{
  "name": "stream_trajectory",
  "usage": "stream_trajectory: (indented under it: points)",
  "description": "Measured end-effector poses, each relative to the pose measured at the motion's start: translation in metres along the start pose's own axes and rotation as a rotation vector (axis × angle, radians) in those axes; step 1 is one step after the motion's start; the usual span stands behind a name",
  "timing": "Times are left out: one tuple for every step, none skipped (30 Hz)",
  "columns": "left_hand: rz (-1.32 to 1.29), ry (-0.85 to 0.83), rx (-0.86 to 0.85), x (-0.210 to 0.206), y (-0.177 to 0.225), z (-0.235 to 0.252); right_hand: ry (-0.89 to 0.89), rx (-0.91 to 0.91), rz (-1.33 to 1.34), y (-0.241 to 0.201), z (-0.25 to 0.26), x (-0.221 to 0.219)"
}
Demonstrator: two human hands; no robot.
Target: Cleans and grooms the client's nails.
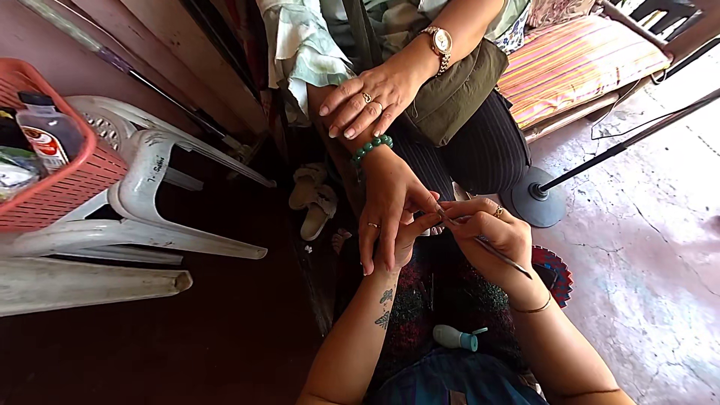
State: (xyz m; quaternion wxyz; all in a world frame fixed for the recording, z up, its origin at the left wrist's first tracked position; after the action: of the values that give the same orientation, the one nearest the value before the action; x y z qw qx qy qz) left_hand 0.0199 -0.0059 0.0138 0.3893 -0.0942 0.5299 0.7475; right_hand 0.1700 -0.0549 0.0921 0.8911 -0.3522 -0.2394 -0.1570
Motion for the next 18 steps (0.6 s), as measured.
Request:
stream_trajectory:
  points:
    - [0.000, -0.002, -0.001, 0.0008, -0.0002, -0.0002, -0.006, -0.007, -0.001, -0.0003, -0.0001, 0.0010]
    - [-0.001, -0.001, 0.000, 0.0006, 0.0002, -0.0001, -0.013, 0.000, -0.027, -0.0008, -0.0003, 0.0004]
    - [-0.003, 0.009, 0.002, -0.0004, 0.0010, 0.0002, -0.019, 0.017, -0.070, -0.0014, -0.0009, -0.0013]
    - [-0.003, 0.019, 0.006, -0.0018, 0.0020, 0.0006, -0.025, 0.036, -0.107, -0.0018, -0.0017, -0.0031]
    - [-0.001, 0.022, 0.010, -0.0027, 0.0028, 0.0010, -0.024, 0.048, -0.122, -0.0020, -0.0020, -0.0038]
    - [0.002, 0.020, 0.009, -0.0026, 0.0024, 0.0010, -0.022, 0.044, -0.112, -0.0025, -0.0022, -0.0031]
    - [0.003, 0.013, 0.003, -0.0018, 0.0016, 0.0009, -0.020, 0.029, -0.090, -0.0031, -0.0021, -0.0016]
    - [0.008, 0.002, 0.000, -0.0009, 0.0010, 0.0007, -0.023, 0.016, -0.078, -0.0037, -0.0021, -0.0005]
    - [0.016, -0.004, -0.001, -0.0003, 0.0006, 0.0006, -0.028, 0.017, -0.091, -0.0042, -0.0020, -0.0005]
    - [0.024, 0.000, 0.002, -0.0006, 0.0008, 0.0007, -0.030, 0.033, -0.122, -0.0045, -0.0020, -0.0018]
    - [0.025, 0.012, 0.004, -0.0016, 0.0015, 0.0006, -0.031, 0.053, -0.155, -0.0048, -0.0021, -0.0035]
    - [0.017, 0.014, 0.006, -0.0023, 0.0020, 0.0005, -0.031, 0.067, -0.174, -0.0047, -0.0024, -0.0045]
    - [0.010, 0.015, 0.010, -0.0029, 0.0022, 0.0005, -0.032, 0.070, -0.172, -0.0047, -0.0026, -0.0042]
    - [0.006, 0.014, 0.009, -0.0029, 0.0020, 0.0004, -0.034, 0.062, -0.157, -0.0049, -0.0030, -0.0029]
    - [0.009, 0.013, 0.008, -0.0024, 0.0017, 0.0003, -0.037, 0.048, -0.146, -0.0054, -0.0034, -0.0017]
    - [0.015, 0.004, 0.004, -0.0018, 0.0018, 0.0006, -0.038, 0.042, -0.149, -0.0060, -0.0033, -0.0012]
    - [0.017, 0.002, 0.000, -0.0013, 0.0018, 0.0008, -0.040, 0.051, -0.164, -0.0062, -0.0029, -0.0018]
    - [0.015, 0.003, 0.007, -0.0010, 0.0016, 0.0004, -0.038, 0.069, -0.186, -0.0060, -0.0029, -0.0032]
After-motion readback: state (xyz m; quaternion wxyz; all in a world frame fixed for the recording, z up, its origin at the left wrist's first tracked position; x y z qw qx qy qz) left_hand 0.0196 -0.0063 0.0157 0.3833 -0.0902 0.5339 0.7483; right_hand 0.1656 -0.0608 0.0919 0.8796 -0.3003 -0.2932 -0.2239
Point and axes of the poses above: each hand's wrist, its own z-axis towards the middle knuckle, its own x-axis out of the back of the hand, y = z × x, the point moved 1 cm from there along z, towards the middle knuckle, and after that the axes turned 9 degrees about -y, right-handed, at the moved point
